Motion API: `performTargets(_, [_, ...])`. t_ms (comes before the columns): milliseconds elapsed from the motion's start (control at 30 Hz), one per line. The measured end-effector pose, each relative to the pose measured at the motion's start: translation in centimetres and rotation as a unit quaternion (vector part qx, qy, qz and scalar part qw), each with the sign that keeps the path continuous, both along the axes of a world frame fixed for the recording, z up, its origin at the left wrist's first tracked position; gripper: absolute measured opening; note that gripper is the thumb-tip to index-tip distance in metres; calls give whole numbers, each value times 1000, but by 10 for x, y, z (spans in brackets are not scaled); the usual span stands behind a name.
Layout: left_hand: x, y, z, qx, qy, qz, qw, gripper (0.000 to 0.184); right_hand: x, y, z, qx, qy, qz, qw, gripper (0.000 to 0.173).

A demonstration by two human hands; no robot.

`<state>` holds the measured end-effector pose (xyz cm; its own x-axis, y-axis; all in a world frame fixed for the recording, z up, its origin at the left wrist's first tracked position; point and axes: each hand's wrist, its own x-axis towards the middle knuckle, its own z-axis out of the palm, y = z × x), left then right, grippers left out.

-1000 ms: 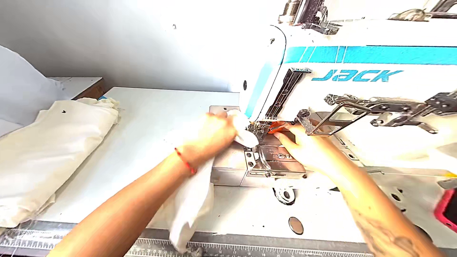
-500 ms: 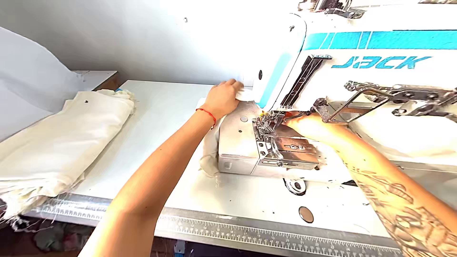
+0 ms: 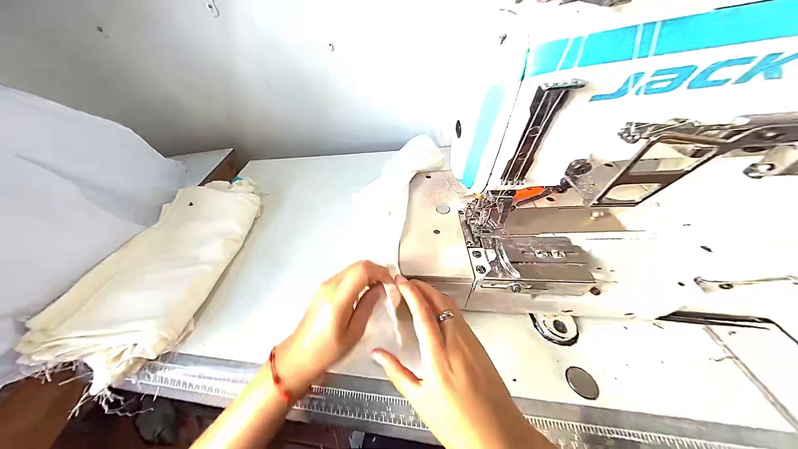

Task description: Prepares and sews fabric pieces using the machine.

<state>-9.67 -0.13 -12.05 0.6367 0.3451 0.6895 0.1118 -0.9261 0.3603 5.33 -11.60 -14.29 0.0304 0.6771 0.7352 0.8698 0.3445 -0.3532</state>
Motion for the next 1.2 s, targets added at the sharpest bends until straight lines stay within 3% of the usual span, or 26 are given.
performTargets(67, [0, -30, 11, -6, -20, -41, 999, 21, 4, -3, 1, 23, 21, -14, 999, 34])
performTargets(133, [-6, -45, 11, 83, 4, -22, 996, 25, 17, -21, 13, -29, 69, 44, 996, 19])
performTargets(200, [-12, -46, -1, 184, 51, 81, 978, 29, 32, -52, 41, -110, 135, 133, 976, 17])
performTargets(233, [-14, -44, -9, 186, 61, 119, 973, 20, 39, -68, 54, -141, 154, 169, 963, 20])
performTargets(300, [-21, -38, -16, 54, 13, 112, 992, 19, 51, -90, 69, -168, 165, 211, 949, 26])
performTargets(333, [-24, -35, -9, -22, -32, 73, 997, 20, 58, -95, 71, -177, 168, 217, 945, 27])
performTargets(400, [-29, -30, 26, -52, -56, 76, 994, 20, 70, -94, 67, -199, 182, 191, 944, 29])
performTargets(500, [-11, -6, 82, 128, 62, 241, 960, 14, 79, -78, 42, -201, 313, 165, 914, 20])
performTargets(567, [12, 26, 99, 181, 152, 235, 943, 18, 76, -60, 25, -191, 420, 169, 871, 12])
performTargets(600, [23, 35, 100, 184, 192, 226, 937, 29, 73, -51, 18, -193, 467, 175, 845, 11])
performTargets(633, [32, 33, 98, 165, 211, 215, 939, 39, 72, -42, 12, -201, 511, 183, 815, 12])
performTargets(667, [38, 21, 90, 149, 197, 206, 947, 38, 70, -35, 9, -209, 552, 188, 785, 12])
performTargets(733, [41, -23, 54, 106, 75, 170, 977, 18, 67, -30, 5, -219, 601, 197, 743, 12])
performTargets(800, [41, -66, 12, -13, -10, 102, 995, 31, 65, -30, 1, -215, 615, 228, 724, 13])
performTargets(867, [44, -91, -21, -91, -39, 95, 990, 37, 61, -33, -5, -210, 617, 262, 711, 12])
performTargets(967, [48, -103, -47, -145, -97, 115, 978, 19, 61, -33, -14, -189, 591, 271, 736, 11])
performTargets(1067, [39, -107, -44, -207, -156, 122, 958, 6, 64, -35, -20, -133, 524, 212, 814, 10])
performTargets(1133, [34, -108, -38, -221, -177, 145, 948, 4, 62, -36, -20, -103, 482, 162, 855, 10])
performTargets(1200, [34, -110, -35, -221, -162, 142, 951, 13, 56, -37, -18, -91, 468, 156, 865, 11])
